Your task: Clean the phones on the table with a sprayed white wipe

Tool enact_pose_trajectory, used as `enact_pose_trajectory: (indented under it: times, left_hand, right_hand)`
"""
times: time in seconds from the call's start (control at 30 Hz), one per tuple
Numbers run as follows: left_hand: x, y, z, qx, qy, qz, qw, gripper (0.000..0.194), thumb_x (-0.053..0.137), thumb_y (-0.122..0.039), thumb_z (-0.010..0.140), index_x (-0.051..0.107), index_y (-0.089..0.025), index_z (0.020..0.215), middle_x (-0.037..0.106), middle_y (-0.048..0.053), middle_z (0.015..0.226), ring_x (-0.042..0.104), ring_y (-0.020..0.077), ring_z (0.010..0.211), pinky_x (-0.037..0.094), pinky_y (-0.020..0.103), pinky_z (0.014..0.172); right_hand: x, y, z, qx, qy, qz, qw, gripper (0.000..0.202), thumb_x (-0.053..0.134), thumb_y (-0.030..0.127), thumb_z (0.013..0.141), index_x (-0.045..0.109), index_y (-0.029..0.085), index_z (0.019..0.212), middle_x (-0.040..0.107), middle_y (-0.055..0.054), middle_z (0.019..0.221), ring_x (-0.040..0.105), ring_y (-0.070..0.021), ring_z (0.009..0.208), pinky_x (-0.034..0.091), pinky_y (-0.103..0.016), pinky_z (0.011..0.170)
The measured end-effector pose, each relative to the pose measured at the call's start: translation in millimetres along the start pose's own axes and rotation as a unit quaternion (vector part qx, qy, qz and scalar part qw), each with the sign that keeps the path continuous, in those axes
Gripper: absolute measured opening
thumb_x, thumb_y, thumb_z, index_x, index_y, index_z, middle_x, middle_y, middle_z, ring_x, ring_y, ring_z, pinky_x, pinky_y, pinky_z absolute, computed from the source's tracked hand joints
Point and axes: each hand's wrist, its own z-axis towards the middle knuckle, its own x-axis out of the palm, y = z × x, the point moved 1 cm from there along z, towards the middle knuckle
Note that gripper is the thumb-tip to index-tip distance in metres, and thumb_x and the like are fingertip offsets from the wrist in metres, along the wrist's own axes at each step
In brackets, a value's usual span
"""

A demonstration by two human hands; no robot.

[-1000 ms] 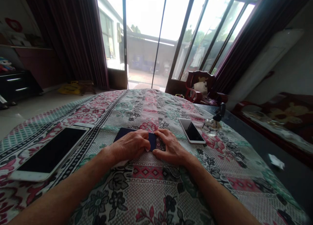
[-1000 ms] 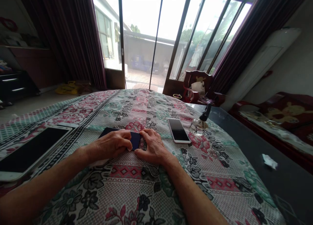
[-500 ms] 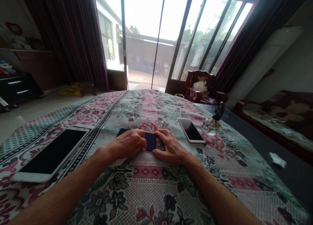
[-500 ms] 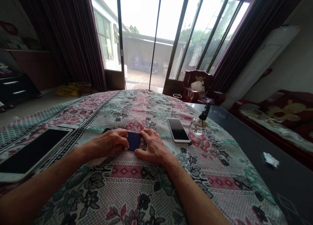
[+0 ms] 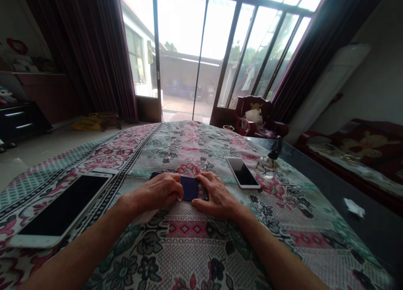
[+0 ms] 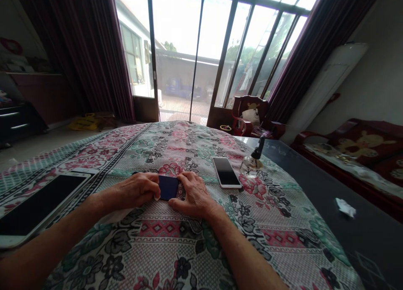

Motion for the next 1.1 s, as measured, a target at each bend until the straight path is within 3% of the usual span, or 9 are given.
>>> enact_pose_trajectory:
  times: [0.27,0.6,0.83,1.1]
  left_hand:
    - [9.0,-14.2,10.6,0.016,-0.006,0.042,0.999,0.022,0.049,-0.008,0.083,0.068,-0.018,0.077,0.058,0.003,0.082,0.052,0.0133,0.077,0.042,0.024,0.069]
    - [-2.9,-4.7,-0.4,-0.026,0.013,0.054,0.998,0.024,0.048,-0.01,0.085,0.067,-0.02,0.073,0.056,0.002,0.082,0.052,0.0113,0.073,0.04,0.022,0.067]
    - [6.4,-15.4,9.0,-0.002,0.013,0.052,0.999,0.023,0.048,-0.013,0.086,0.068,-0.019,0.076,0.057,0.004,0.084,0.052,0.0146,0.079,0.041,0.025,0.07]
    - [-1.0,-9.0,2.5,-0.009,0.016,0.04,0.999,0.022,0.049,-0.009,0.083,0.066,-0.019,0.072,0.06,0.002,0.087,0.053,0.0127,0.079,0.042,0.023,0.073]
  right_hand:
    - [0.1,0.3,-0.1,0.003,0.004,-0.003,1.0,0.065,0.067,0.043,0.071,0.044,0.02,0.128,0.043,-0.01,0.13,0.039,-0.0264,0.122,0.032,-0.044,0.106]
    - [-0.8,1.3,0.4,0.007,0.01,-0.003,1.0,0.065,0.067,0.043,0.072,0.045,0.02,0.128,0.044,-0.011,0.13,0.038,-0.0272,0.123,0.031,-0.046,0.106]
    - [-0.2,1.6,1.6,0.004,0.007,-0.008,1.0,0.065,0.067,0.044,0.071,0.045,0.018,0.127,0.043,-0.011,0.131,0.037,-0.027,0.124,0.032,-0.044,0.106]
    - [-0.4,0.9,0.6,0.005,0.009,-0.007,1.0,0.063,0.067,0.043,0.072,0.044,0.022,0.127,0.043,-0.01,0.13,0.038,-0.0278,0.124,0.031,-0.046,0.106]
